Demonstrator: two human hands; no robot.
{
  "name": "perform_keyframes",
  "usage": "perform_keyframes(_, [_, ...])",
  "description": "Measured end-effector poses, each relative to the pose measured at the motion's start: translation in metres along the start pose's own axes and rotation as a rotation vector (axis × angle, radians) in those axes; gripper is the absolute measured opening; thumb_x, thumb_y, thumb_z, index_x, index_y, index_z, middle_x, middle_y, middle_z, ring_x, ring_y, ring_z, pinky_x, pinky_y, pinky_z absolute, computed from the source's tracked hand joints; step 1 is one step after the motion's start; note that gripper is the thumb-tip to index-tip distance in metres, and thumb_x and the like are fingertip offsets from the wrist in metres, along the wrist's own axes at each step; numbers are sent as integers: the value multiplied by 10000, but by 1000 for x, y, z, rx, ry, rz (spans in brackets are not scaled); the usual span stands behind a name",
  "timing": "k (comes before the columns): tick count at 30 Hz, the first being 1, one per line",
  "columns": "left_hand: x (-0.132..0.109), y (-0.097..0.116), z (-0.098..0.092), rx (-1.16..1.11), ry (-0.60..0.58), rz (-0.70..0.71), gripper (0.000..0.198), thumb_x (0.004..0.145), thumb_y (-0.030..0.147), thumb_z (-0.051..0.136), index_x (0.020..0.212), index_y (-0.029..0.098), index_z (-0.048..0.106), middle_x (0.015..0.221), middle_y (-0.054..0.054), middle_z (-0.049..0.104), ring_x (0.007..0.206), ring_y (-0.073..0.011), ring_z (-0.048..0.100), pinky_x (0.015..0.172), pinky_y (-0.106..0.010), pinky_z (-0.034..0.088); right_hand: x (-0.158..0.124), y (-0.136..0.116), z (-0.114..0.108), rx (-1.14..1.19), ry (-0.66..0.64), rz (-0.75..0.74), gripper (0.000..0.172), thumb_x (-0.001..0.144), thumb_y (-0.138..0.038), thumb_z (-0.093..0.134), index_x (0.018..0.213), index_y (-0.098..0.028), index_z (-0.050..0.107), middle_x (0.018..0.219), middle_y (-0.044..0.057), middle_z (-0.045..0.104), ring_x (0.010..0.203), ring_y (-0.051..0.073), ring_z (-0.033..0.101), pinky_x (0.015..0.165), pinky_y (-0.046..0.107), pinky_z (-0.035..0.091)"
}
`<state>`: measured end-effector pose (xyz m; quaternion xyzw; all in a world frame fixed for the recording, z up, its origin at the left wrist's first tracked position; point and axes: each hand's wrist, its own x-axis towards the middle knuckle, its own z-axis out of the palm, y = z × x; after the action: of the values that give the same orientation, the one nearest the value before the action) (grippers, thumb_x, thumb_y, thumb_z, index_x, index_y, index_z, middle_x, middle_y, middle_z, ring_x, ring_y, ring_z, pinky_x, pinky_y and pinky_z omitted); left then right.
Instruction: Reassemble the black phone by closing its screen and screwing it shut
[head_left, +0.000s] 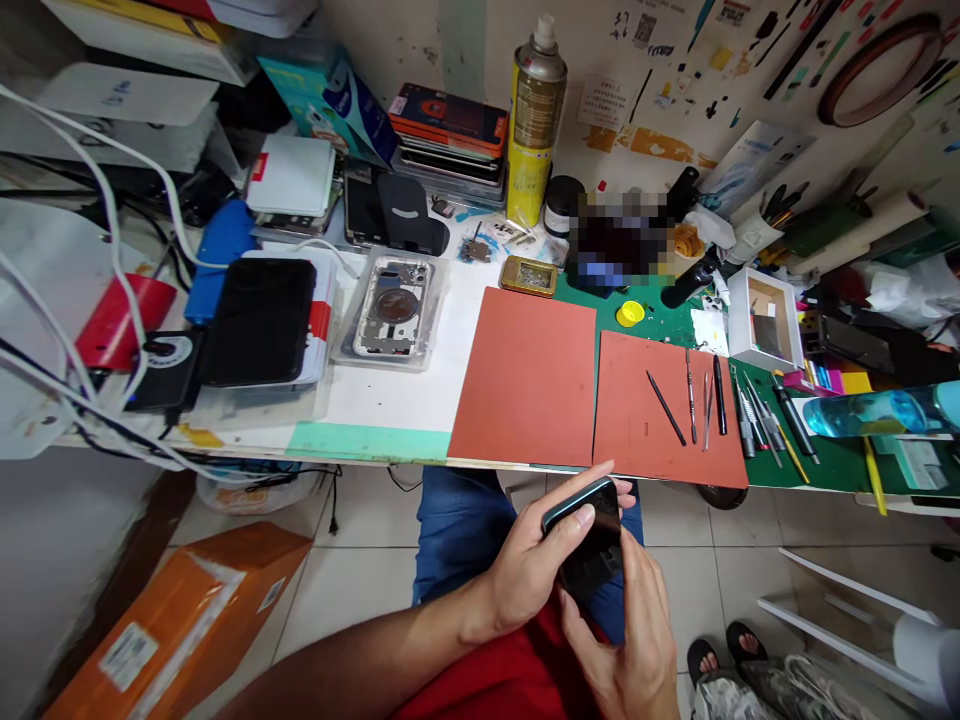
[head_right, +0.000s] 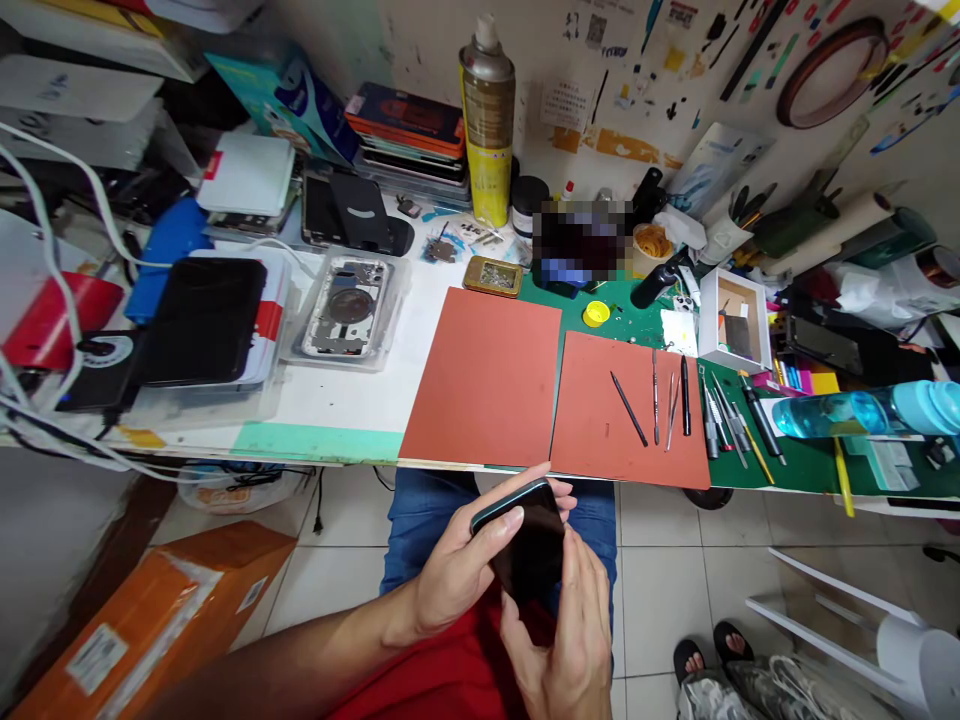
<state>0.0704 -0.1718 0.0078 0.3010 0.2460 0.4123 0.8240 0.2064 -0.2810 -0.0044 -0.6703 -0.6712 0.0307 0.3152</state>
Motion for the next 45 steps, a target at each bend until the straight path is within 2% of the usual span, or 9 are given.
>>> perform_keyframes(5, [-3,1,2,-11,59,21,510,1055,412,798,1547,295,731,1522,-134,770,1424,-374,729,1235,-530,571,-3,-3,5,-61,50,-7,791,1016,-301,802,1704,-104,463,1354,256,732,1208,400,746,915,581,703])
perform_keyframes(12, [-4,2,14,89,324,17,348,968,390,912,1285,247,883,1329,-127,865,1246,-365,831,1177,-511,628,-8,-4,10,-118,83,-18,821,1023,-286,785,1741,-115,428,1384,268,723,1232,422,739,927,632,696])
perform_keyframes(17, [-3,3,18,90,357,3,329,969,435,908,1228,231,910,1267,-127,883,1198,-371,851,1157,-513,651,-11,-6,11,-158,106,-14,875,1022,-279,787,1777,-115,375,1396,278,721,1243,431,740,927,648,700])
perform_keyframes(22, [-1,3,16,69,335,-26,325,979,432,898,1245,245,906,1265,-123,883,1190,-369,854,1126,-503,671,-11,-5,9,-169,92,-20,882,1034,-283,775,1784,-92,352,1404,290,710,1251,429,727,917,642,704])
perform_keyframes(25, [1,3,14,67,280,-25,297,999,417,880,1253,265,903,1296,-113,876,1204,-349,851,1120,-466,672,-9,-4,8,-174,106,-13,872,1037,-286,778,1781,-101,362,1383,284,717,1231,427,729,914,646,698])
perform_keyframes(31, [0,-1,7,58,99,30,368,1092,420,760,1432,290,818,1489,-126,792,1403,-373,748,1228,-518,587,-6,0,4,-147,116,-16,847,1035,-301,804,1755,-92,412,1333,277,729,1176,412,743,885,610,698])
perform_keyframes(38, [-1,-1,6,38,42,-5,386,1110,417,733,1470,293,795,1484,-127,795,1428,-360,731,1270,-514,538,-8,1,3,-130,107,-25,860,1024,-280,825,1752,-78,414,1329,280,729,1173,406,742,886,581,696])
perform_keyframes(42, [0,2,5,49,21,12,377,1106,393,740,1471,314,792,1480,-114,801,1431,-334,730,1263,-472,537,-8,1,1,-102,99,0,842,1018,-267,825,1740,-81,433,1326,279,727,1167,403,740,880,581,698])
perform_keyframes(45, [1,1,1,15,-83,16,457,1097,389,748,1552,344,726,1567,-107,748,1509,-325,666,1288,-447,500,-7,0,0,-49,84,34,842,1009,-283,827,1735,-106,440,1331,260,725,1173,397,739,887,570,703])
